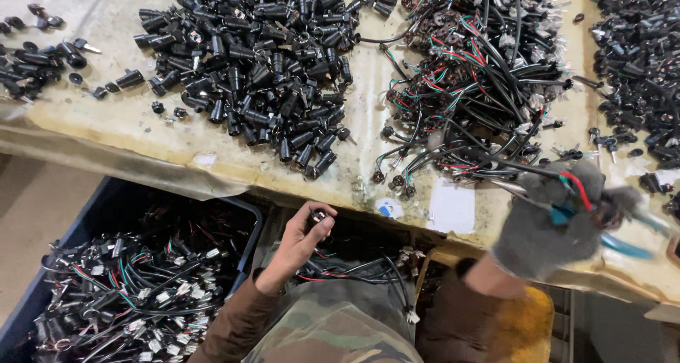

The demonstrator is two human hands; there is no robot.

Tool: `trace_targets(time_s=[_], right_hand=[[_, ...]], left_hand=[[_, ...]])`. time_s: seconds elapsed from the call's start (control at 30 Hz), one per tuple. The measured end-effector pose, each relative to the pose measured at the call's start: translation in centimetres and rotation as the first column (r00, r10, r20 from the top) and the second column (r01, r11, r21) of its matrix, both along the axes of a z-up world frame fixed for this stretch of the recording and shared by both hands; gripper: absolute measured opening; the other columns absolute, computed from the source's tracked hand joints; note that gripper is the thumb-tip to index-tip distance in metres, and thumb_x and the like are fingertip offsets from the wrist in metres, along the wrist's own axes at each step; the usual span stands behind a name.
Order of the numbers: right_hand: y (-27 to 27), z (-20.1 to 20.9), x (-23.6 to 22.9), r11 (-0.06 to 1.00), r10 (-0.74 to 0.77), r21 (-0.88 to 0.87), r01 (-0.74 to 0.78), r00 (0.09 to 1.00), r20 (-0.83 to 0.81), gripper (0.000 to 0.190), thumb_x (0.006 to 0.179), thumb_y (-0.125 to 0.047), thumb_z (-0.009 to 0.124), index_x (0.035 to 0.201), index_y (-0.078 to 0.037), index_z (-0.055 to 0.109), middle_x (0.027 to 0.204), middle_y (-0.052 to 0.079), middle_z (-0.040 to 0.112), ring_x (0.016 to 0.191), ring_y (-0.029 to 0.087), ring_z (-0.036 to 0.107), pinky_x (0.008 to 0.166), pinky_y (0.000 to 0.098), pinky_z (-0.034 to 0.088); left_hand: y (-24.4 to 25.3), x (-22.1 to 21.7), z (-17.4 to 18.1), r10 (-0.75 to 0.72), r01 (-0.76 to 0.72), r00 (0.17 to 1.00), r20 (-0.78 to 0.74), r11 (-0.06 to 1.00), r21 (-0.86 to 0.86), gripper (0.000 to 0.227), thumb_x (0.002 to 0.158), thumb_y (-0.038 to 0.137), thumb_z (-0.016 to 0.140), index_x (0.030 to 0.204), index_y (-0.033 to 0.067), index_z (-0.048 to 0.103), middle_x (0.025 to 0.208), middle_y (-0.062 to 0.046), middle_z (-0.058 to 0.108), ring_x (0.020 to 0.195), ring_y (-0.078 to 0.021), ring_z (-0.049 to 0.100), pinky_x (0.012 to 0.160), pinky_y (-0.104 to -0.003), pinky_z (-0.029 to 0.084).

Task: The person repeatedly picks up black cylindrical electrical components with attached wires from a table, uses pliers to cut the wires, and separates the parts. The cut components and wires are placed into separate piles on the table and into a bin below.

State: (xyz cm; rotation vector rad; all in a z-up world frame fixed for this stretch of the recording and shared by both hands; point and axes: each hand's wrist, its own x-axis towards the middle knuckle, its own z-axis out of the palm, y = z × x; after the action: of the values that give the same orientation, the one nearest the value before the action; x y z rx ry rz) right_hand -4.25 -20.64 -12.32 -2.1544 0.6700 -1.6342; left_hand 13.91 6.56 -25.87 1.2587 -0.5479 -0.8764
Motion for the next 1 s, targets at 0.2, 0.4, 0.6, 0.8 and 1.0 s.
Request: trace_targets(time_s=[0.2,0.4,0.6,0.8,1.0], right_hand=[[3.9,1.2,2.8,0.908,0.417,0.331,-0.256,0.607,-0.676,0.03,0.075,-0.009,0.083,0.104,-0.014,0.077,0.093,0.007,0.068,0.087,0.023,0.066,0.072,0.0368,0.051],[6.9,-7.7,6.5,0.951,0.308,0.255,-0.175,0.596,-0.741,0.053,0.062,-0.001,0.078,0.113,-0.014,0.071,0.114,0.014,0.065,0.1,0.034,0.066,0.082,0.0416,0.055],[4.2,-9.6,4.7,0.83,0.53,0.305,-0.467,0.489,-0.693,0.056,0.061,-0.016,0.087,0.113,-0.012,0.068,0.118,0.011,0.066,0.105,0.036,0.064,0.083,0.043,0.054],[3.5,-8.1,4.7,0.842,0.487,0.301,-0.448,0.389,-0.782,0.042,0.074,-0.011,0.082,0.114,-0.016,0.071,0.116,0.008,0.068,0.109,0.031,0.067,0.084,0.0402,0.055],[2.9,-7.9,4.3,0.818,0.575,0.45,-0.358,0.473,-0.668,0.041,0.071,-0.017,0.083,0.11,-0.014,0.069,0.12,0.006,0.067,0.107,0.029,0.068,0.085,0.0375,0.056]], left_hand=[[0.3,-0.6,2.1,-0.102,0.105,0.991,0.085,0.994,-0.025,0.031,0.099,0.02,0.068,0.126,0.0041,0.066,0.086,0.003,0.063,0.08,-0.0031,0.056,0.073,-0.021,0.048],[0.8,-0.4,6.0,-0.223,0.235,0.933,0.284,0.972,-0.007,0.042,0.093,0.029,0.074,0.13,0.0102,0.069,0.088,-0.001,0.066,0.081,-0.0127,0.057,0.073,-0.03,0.047],[-0.1,-0.6,6.7,-0.316,0.375,0.785,0.534,0.927,-0.004,0.044,0.092,0.031,0.076,0.131,0.0124,0.067,0.108,-0.009,0.07,0.095,-0.0254,0.064,0.084,-0.039,0.05],[-1.7,-1.7,4.4,-0.212,0.278,0.909,0.358,0.95,-0.142,0.043,0.101,0.03,0.069,0.139,0.0108,0.062,0.109,-0.007,0.066,0.098,-0.018,0.06,0.085,-0.034,0.049],[-1.8,-1.7,2.9,-0.314,0.314,0.941,0.13,0.949,0.023,0.046,0.098,0.028,0.07,0.14,0.0093,0.064,0.088,0.005,0.058,0.083,-0.0044,0.051,0.075,-0.023,0.046]])
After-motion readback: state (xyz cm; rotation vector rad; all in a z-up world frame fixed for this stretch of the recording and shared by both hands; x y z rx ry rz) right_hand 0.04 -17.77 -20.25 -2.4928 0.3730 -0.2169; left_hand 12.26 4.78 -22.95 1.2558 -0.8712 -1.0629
